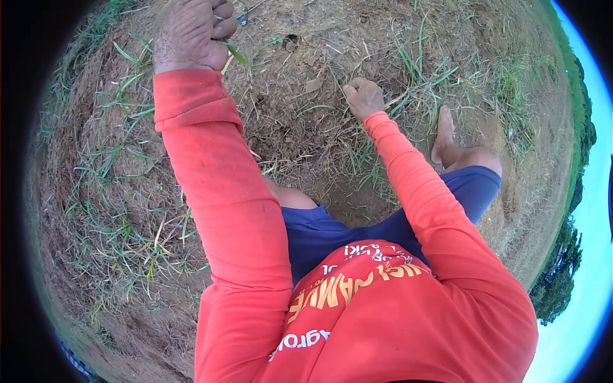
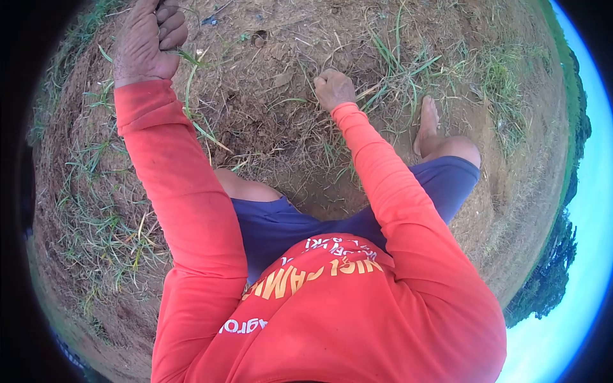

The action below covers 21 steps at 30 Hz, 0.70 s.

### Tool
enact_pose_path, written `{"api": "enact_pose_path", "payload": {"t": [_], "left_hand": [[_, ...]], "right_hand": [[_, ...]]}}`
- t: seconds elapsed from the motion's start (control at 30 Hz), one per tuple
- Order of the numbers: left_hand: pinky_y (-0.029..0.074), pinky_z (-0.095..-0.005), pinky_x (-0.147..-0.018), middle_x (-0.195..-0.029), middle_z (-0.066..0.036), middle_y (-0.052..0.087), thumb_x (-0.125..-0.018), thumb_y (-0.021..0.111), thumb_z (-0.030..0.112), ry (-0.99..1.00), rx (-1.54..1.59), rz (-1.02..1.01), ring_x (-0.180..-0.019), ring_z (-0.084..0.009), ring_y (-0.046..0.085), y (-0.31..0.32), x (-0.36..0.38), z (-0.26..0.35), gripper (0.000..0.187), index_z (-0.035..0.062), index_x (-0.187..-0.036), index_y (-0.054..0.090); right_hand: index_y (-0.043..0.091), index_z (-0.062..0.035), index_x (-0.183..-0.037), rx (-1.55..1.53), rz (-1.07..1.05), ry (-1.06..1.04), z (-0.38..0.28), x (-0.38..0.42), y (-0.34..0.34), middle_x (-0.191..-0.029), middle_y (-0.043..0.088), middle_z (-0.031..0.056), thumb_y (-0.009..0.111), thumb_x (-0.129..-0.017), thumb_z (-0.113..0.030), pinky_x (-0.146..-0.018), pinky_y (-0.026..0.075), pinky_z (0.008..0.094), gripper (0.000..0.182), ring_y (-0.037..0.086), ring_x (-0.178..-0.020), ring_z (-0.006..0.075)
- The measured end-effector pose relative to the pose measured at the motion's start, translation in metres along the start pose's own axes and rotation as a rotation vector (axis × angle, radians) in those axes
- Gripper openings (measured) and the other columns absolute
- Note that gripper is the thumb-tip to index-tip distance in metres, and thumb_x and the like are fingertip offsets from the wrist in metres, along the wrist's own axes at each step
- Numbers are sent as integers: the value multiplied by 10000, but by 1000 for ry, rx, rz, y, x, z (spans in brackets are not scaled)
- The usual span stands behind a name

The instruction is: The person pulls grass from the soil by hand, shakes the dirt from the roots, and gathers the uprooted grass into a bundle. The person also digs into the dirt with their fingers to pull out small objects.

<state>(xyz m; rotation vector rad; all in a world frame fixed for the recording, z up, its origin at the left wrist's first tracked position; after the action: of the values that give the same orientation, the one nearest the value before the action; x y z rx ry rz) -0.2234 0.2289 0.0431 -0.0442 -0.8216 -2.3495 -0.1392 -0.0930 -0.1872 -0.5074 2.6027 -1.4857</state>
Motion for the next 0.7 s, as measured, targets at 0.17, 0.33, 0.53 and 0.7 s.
{"api": "enact_pose_path", "payload": {"t": [0.17, 0.33, 0.53, 0.7], "left_hand": [[216, -198, -372, -599, 89, 396, -952, 734, 309, 93, -51, -24, -426, -30, 310, 1, 7, 1, 218, 132, -892, 621], [207, -200, -373, -602, 99, 386, -953, 730, 319, 18, -126, -11, -432, -19, 295, 7, 1, -3, 234, 132, -882, 609], [186, -204, -378, -584, 114, 362, -957, 719, 332, -24, -183, -71, -433, -9, 280, 7, -3, -9, 231, 151, -875, 601], [177, -210, -380, -571, 125, 346, -961, 713, 329, -36, -214, -84, -423, -9, 268, 13, -7, -14, 227, 152, -875, 600]], "right_hand": [[762, -73, -952, 1, 45, 121, -5, 8, 6, -969, 734, 203, 674, -881, -312, -845, 546, 483, 265, 703, -913, 414], [753, -79, -951, 65, 85, 75, -10, 1, 7, -968, 732, 214, 674, -879, -306, -832, 546, 503, 251, 702, -923, 417], [715, -68, -909, 133, 116, -11, -14, 4, 0, -921, 728, 207, 626, -892, -240, -813, 542, 526, 194, 699, -894, 425], [725, -17, -915, -97, 377, 18, -3, -28, -70, -856, 724, 206, 677, -909, -270, -782, 547, 449, 257, 707, -823, 367]]}}
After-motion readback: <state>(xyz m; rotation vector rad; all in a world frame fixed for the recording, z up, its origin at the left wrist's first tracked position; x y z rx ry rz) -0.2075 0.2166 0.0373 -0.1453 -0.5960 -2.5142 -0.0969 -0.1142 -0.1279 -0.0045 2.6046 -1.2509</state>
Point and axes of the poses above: each hand's wrist, its own x-axis away from the middle knuckle, its own y-axis out of the palm, z = x × y, the point moved 4 cm from there along -x, towards the middle knuckle
